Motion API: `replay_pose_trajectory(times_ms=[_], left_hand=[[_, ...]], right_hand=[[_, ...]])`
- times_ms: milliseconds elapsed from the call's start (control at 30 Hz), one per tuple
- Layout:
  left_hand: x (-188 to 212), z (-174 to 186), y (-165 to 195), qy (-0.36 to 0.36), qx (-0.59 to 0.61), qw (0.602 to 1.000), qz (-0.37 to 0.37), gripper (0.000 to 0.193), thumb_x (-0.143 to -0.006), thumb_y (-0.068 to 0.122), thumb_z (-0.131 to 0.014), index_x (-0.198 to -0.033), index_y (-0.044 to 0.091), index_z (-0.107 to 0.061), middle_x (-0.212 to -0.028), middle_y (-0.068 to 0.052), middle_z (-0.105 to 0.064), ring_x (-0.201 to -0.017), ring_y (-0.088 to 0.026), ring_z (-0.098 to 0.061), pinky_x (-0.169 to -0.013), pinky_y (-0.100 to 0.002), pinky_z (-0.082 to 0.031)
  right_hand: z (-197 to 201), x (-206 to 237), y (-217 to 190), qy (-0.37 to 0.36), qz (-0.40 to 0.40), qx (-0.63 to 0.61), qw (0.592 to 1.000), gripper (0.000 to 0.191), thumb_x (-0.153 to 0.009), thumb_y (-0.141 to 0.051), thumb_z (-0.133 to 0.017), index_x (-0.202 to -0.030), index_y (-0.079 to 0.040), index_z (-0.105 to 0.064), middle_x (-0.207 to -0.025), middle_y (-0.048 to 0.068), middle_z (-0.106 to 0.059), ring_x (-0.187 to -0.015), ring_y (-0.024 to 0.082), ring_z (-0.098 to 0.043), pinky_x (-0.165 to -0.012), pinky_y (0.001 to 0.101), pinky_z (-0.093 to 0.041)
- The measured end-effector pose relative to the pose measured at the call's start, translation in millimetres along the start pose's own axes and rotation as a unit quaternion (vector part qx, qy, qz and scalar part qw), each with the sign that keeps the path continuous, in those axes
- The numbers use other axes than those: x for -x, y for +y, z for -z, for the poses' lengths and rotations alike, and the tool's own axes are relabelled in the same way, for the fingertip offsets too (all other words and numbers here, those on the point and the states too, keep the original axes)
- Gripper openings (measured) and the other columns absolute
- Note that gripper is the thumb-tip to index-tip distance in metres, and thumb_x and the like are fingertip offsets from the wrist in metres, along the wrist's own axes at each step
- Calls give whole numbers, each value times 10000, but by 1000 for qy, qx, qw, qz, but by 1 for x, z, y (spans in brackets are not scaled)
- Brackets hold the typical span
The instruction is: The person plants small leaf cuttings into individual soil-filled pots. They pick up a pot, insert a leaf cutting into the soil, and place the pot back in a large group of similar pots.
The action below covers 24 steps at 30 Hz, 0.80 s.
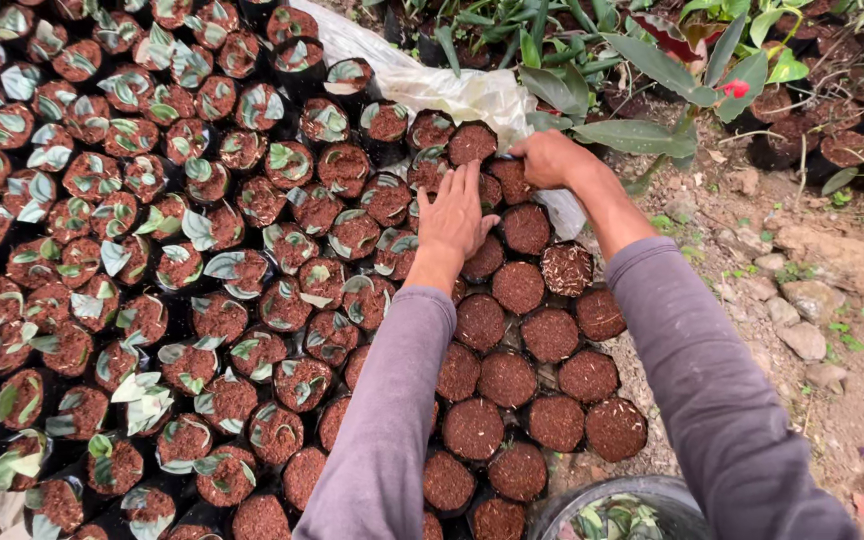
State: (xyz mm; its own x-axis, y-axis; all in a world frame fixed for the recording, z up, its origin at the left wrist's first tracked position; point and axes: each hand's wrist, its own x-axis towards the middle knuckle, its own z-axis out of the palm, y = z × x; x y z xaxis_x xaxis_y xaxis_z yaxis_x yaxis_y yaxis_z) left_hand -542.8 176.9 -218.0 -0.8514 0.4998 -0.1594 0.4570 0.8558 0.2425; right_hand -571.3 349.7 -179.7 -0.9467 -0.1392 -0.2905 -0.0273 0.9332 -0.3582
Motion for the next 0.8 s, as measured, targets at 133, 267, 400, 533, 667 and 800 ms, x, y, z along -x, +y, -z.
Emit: replay_pose_trajectory(times_ms=[133,267,400,533,667,800], left_hand=[[2,6,2,-19,-15,1000,5,988,-903,527,-672,-1610,134,-105,-1646,-49,-255,-1517,-269,-266,-1168,-657,-245],[12,6,-5,2,-18,1000,-16,969,-923,543,-622,-1616,156,-65,-1664,-92,-186,-1522,-295,-233,-1171,-665,-218],[29,4,-25,39,2,998,-59,918,-942,562,-584,-1609,177,-84,-1672,-122,-164,-1527,-318,-215,-1169,-680,-199],[49,5,-45,82,43,992,-84,879,-946,518,-590,-1612,162,-140,-1664,-131,-216,-1532,-323,-239,-1185,-671,-194],[70,10,-64,104,105,987,-59,793,-972,465,-587,-1585,109,-233,-1624,-145,-304,-1495,-327,-322,-1214,-657,-186],[98,20,-85,151,125,978,-67,722,-973,404,-598,-1530,41,-314,-1568,-180,-377,-1464,-340,-377,-1224,-615,-196]], right_hand=[[10,-7,-16,-18,-89,37,995,414,-986,-294,-551,-1161,7,-775,-1234,281,-687,-1139,449,-671,-1041,502,-494],[14,-16,-40,92,-176,-121,973,480,-936,-456,-542,-1153,-82,-751,-1222,258,-672,-1157,447,-623,-1045,489,-470],[4,-23,-59,115,-219,-104,963,357,-884,-287,-612,-1070,-11,-744,-1190,289,-675,-1114,448,-646,-957,512,-512],[-8,-22,-63,175,-226,-94,954,265,-849,-214,-673,-1002,-25,-778,-1093,277,-701,-1022,441,-676,-892,507,-538],[-13,-19,-58,249,-199,-115,941,233,-887,-185,-644,-934,-19,-801,-918,252,-744,-868,397,-742,-852,487,-570],[-6,-20,-47,375,-101,-88,917,240,-879,-163,-654,-961,5,-805,-833,279,-713,-780,411,-722,-817,468,-577]])
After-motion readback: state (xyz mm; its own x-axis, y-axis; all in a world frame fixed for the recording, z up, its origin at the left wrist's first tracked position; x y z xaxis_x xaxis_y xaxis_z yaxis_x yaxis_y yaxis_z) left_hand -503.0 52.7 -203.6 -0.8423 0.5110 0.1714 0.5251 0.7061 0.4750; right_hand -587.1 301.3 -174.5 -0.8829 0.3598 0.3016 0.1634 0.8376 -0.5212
